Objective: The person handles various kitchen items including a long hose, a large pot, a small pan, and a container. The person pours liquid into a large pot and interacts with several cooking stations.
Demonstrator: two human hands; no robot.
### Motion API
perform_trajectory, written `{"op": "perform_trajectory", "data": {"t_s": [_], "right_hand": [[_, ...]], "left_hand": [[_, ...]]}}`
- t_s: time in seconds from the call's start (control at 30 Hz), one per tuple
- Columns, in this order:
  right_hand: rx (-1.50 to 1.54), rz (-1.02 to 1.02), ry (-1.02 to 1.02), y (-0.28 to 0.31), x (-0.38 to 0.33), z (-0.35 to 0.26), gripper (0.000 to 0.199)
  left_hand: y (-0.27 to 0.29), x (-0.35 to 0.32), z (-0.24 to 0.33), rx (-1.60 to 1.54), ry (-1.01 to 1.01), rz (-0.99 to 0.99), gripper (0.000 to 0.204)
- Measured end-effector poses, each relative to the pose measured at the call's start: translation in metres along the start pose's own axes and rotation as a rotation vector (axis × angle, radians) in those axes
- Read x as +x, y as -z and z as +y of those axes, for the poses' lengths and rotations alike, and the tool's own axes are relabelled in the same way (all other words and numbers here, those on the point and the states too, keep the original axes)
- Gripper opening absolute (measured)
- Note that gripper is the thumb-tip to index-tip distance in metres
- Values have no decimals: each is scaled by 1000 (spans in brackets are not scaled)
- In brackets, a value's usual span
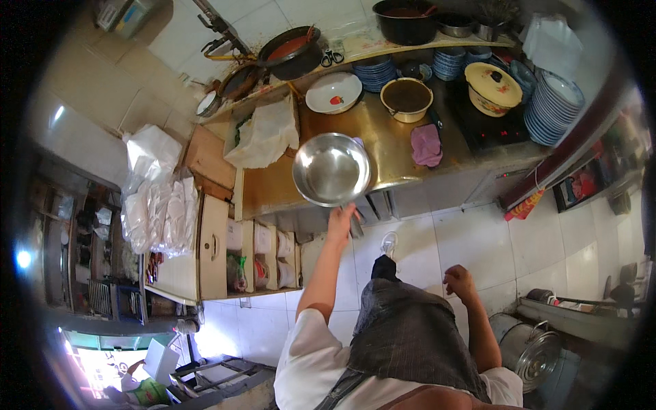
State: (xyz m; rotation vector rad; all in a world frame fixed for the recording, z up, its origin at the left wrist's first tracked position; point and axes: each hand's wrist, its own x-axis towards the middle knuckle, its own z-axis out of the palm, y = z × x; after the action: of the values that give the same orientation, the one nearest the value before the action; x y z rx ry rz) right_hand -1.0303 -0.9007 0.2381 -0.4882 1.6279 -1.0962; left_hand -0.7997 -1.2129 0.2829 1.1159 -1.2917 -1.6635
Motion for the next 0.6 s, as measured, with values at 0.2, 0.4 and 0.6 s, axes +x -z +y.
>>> {"op": "perform_trajectory", "data": {"t_s": [0.2,0.4,0.6], "right_hand": [[126,258,-144,16,66,40,16],[294,431,-213,-15,102,32,17],[237,408,-169,-51,144,-10,14]], "left_hand": [[6,212,69,-208,91,-50,10],[16,391,93,-302,342,-84,13],[25,468,66,-281,496,14,17]]}}
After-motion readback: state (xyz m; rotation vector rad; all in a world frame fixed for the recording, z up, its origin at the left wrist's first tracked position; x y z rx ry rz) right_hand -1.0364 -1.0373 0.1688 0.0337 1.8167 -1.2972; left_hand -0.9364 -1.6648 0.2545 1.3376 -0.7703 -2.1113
